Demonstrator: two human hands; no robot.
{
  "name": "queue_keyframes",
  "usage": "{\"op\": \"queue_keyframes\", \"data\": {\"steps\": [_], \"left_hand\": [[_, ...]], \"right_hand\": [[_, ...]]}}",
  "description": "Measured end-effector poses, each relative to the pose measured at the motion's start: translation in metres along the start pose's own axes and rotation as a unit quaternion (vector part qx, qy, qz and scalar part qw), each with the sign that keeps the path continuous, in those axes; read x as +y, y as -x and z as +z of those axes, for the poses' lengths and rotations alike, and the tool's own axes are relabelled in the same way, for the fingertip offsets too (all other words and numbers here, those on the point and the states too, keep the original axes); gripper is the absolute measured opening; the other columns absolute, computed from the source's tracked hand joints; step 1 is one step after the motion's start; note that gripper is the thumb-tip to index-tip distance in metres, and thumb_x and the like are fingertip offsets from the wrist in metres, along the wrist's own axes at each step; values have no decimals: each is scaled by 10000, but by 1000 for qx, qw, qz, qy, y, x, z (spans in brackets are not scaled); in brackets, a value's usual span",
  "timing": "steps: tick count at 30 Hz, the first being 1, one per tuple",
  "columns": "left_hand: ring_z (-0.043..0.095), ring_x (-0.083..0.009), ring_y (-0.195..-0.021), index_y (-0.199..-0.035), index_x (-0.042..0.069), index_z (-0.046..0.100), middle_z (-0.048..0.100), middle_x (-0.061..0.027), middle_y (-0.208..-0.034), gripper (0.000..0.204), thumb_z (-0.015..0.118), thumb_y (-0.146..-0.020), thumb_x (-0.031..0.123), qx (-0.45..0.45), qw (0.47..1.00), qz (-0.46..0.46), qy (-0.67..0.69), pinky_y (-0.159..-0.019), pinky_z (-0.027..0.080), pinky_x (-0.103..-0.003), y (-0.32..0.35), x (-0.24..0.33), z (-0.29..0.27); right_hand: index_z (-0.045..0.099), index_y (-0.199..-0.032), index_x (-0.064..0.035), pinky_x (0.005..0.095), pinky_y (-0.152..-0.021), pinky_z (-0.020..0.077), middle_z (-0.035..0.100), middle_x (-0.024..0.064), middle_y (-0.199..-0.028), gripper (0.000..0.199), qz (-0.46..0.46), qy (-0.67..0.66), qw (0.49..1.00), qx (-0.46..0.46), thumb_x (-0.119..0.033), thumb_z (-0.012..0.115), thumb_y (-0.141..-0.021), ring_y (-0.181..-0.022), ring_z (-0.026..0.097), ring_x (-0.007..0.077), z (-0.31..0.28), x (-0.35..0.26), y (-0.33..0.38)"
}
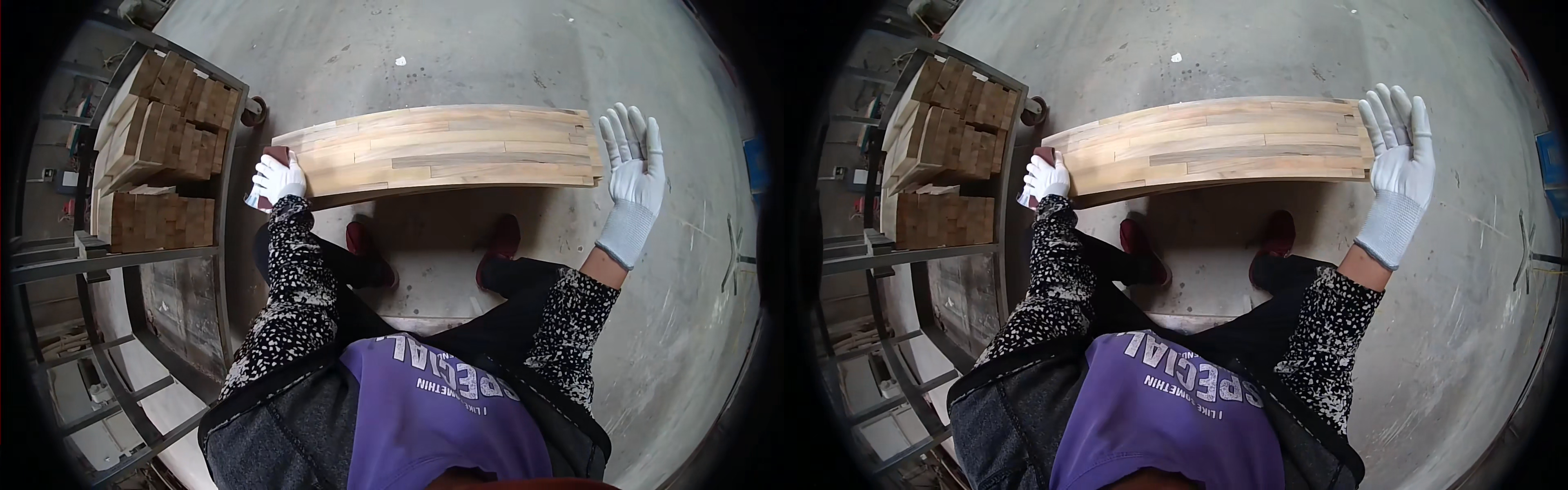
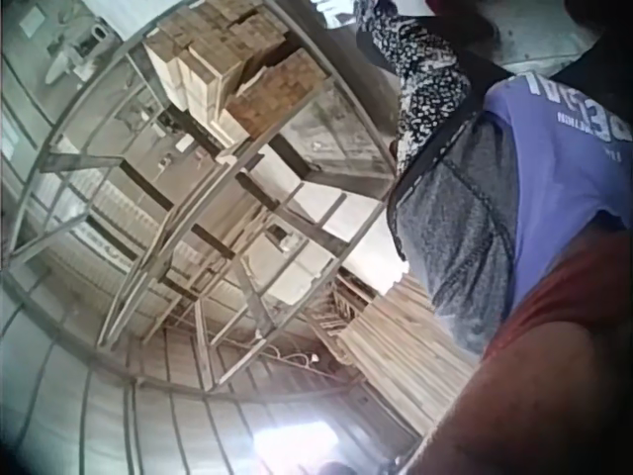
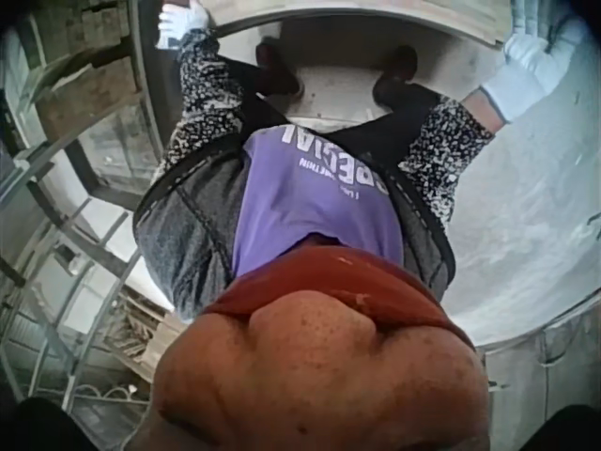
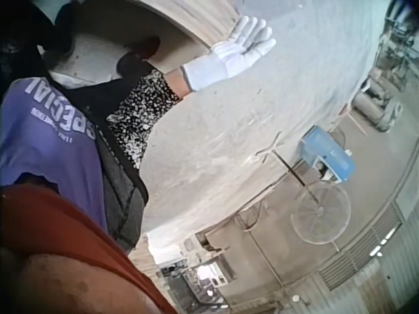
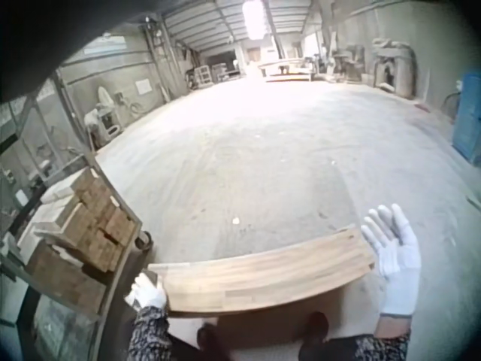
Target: Sanding the surfaces and edges of a wooden board using a hand-held sanding block.
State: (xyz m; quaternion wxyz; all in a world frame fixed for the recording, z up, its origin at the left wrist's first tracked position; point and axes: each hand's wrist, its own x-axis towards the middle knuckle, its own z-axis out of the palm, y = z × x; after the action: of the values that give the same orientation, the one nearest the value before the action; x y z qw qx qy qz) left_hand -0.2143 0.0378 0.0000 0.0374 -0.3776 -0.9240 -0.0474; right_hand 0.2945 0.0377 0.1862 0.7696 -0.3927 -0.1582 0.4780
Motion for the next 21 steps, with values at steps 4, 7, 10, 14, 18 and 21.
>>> {"op": "queue_keyframes", "data": {"steps": [4,7,10,14,18,21], "left_hand": [[253,-440,-1318,-1407,1,290,333,-229,-1394,788,518,-874,535,17,984,171,44,-1087,149,-581,40,79,0],[322,-408,-1243,-1317,-6,367,396,-215,-1302,680,572,-851,445,105,925,338,140,-1063,195,-565,114,175,-13],[118,-455,-1420,-1464,-16,232,204,-250,-1526,850,582,-849,455,-60,839,503,199,-1153,49,-564,204,253,-29],[136,-454,-1419,-1451,-20,277,235,-259,-1513,834,598,-836,442,-95,738,622,243,-1161,45,-548,275,285,-36],[158,-458,-1406,-1452,-19,263,257,-249,-1503,793,547,-888,462,-49,784,570,242,-1154,55,-543,241,308,-27],[186,-466,-1387,-1444,-25,269,258,-248,-1499,809,484,-901,534,-17,831,522,194,-1130,87,-576,229,344,-21]], "right_hand": [[533,-1182,117,496,-1004,501,556,284,-1223,401,11,-10,1000,3,-224,542,-969,-1169,544,396,2,2,-1],[536,-1181,115,499,-998,504,557,282,-1221,401,17,-10,1000,-18,-225,546,-967,-1163,549,393,2,5,-2],[534,-1187,109,504,-995,503,564,278,-1210,405,13,-13,999,-28,-228,552,-963,-1156,553,392,-1,6,-3],[534,-1191,89,509,-976,509,581,258,-1184,399,0,-23,999,-25,-237,556,-961,-1137,567,385,-7,7,-5],[535,-1188,96,514,-988,500,552,273,-1240,382,-15,-21,1000,0,-217,539,-968,-1148,557,410,-7,3,-4],[505,-1219,89,524,-966,512,554,284,-1221,389,-38,17,999,9,-225,502,-988,-1150,558,410,-5,0,-1]]}}
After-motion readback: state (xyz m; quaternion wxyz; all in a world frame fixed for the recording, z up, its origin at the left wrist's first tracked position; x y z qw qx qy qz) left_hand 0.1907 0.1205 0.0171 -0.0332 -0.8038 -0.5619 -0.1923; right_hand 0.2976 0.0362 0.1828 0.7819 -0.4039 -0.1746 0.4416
